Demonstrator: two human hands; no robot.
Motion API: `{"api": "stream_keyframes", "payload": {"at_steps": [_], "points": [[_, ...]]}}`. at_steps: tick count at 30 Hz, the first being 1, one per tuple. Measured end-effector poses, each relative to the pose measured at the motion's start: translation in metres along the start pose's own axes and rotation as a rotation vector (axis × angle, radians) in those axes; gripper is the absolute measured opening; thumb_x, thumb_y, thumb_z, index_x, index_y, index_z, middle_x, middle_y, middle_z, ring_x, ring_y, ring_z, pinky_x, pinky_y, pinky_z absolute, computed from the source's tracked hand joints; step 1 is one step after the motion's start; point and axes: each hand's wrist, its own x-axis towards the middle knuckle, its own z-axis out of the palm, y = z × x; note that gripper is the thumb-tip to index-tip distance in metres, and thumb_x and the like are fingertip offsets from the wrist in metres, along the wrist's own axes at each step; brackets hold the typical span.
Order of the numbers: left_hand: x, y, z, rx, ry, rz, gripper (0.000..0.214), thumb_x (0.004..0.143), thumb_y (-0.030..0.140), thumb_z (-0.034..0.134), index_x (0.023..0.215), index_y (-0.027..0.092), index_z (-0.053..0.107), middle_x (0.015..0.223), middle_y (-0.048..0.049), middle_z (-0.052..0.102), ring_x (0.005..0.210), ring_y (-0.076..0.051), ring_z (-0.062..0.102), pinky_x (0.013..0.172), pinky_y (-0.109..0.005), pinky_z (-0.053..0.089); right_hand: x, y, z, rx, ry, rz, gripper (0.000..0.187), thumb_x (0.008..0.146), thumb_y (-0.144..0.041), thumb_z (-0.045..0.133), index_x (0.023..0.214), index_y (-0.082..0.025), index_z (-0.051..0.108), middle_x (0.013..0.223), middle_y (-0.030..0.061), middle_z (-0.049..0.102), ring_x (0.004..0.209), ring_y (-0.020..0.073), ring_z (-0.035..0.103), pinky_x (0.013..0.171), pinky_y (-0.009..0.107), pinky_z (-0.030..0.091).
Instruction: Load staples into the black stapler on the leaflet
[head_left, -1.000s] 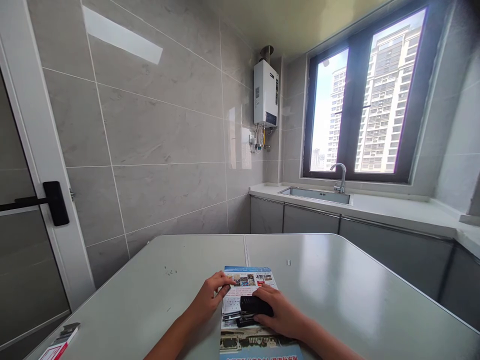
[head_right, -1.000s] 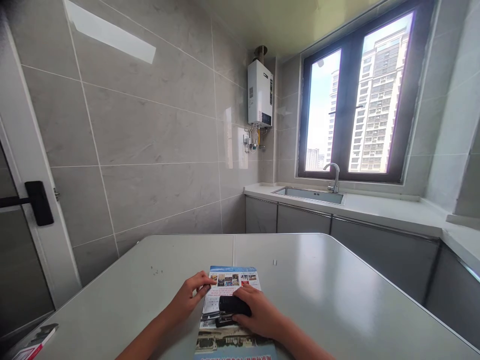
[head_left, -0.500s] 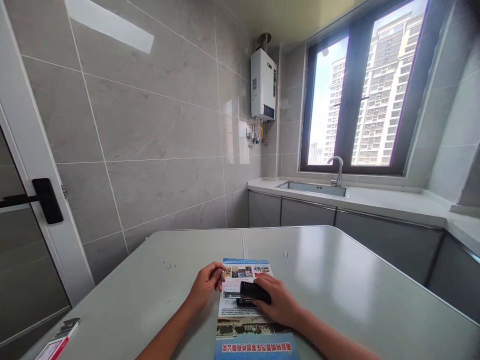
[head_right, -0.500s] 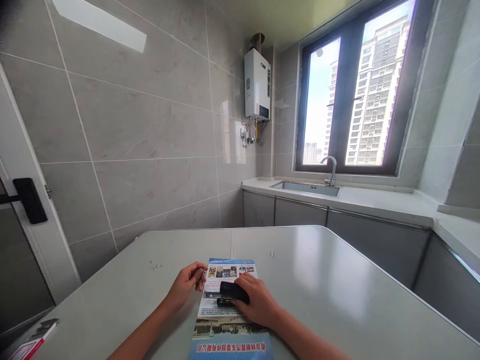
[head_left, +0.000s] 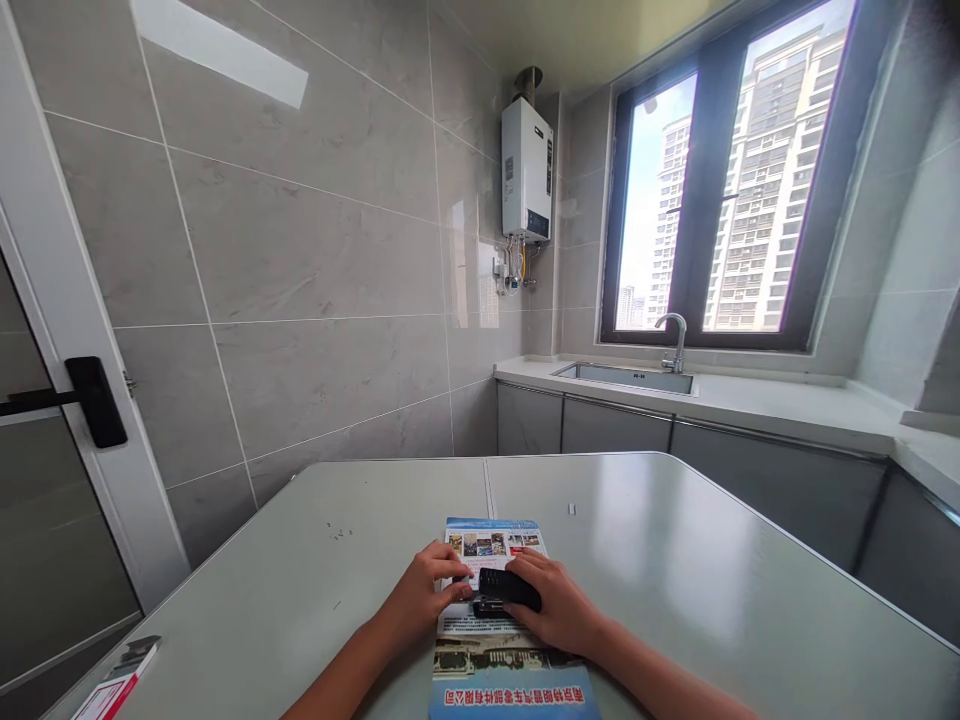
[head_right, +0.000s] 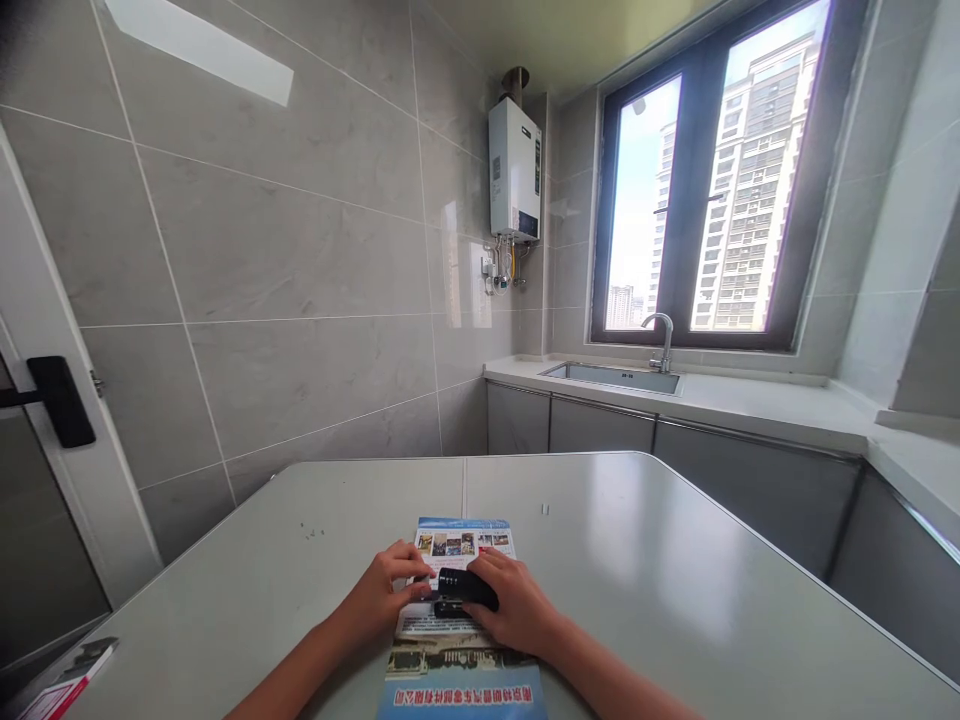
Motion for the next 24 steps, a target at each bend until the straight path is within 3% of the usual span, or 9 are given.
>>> {"api": "stream_keyframes", "payload": {"at_steps": [3,7,15,24], "points": [[-0.001,0.000,0.006,0.142,-0.071,0.062,0.016,0.094,0.036,0.072,0.101,0.026,0.083,0.103,-0.0073,0.071,0.102,-0.023,0.061,0.096,-0.038,0.041,0.000,0.002,0.001,0.003,0.001,0.004,0.021,0.082,-0.022,0.074,0.095,-0.023,0.058,0.105,0.0043,0.069,0.097,0.0229,0.059,0.085,0.033,0.046],[-0.002,-0.003,0.010,0.256,-0.079,0.114,0.012,0.095,0.029,0.071,0.101,0.027,0.081,0.102,-0.0054,0.070,0.101,-0.022,0.060,0.097,-0.038,0.038,0.000,0.001,0.002,0.006,-0.002,0.006,0.023,0.080,-0.020,0.074,0.096,-0.023,0.058,0.106,0.0039,0.069,0.098,0.0231,0.060,0.086,0.033,0.045],[0.000,-0.008,0.017,0.291,-0.070,0.078,0.008,0.089,0.022,0.077,0.095,0.026,0.081,0.103,-0.0033,0.070,0.101,-0.020,0.060,0.094,-0.035,0.037,0.002,0.002,0.003,0.021,0.008,0.004,0.022,0.079,-0.019,0.074,0.094,-0.022,0.058,0.105,0.0038,0.069,0.097,0.0222,0.059,0.084,0.032,0.045],[0.001,-0.004,0.014,0.325,-0.085,0.079,0.006,0.090,0.029,0.076,0.091,0.025,0.081,0.099,-0.0047,0.071,0.099,-0.022,0.060,0.092,-0.036,0.038,0.002,0.000,0.001,0.046,0.008,0.021,0.023,0.078,-0.018,0.075,0.094,-0.022,0.060,0.104,0.0038,0.069,0.096,0.0223,0.060,0.085,0.032,0.045]]}}
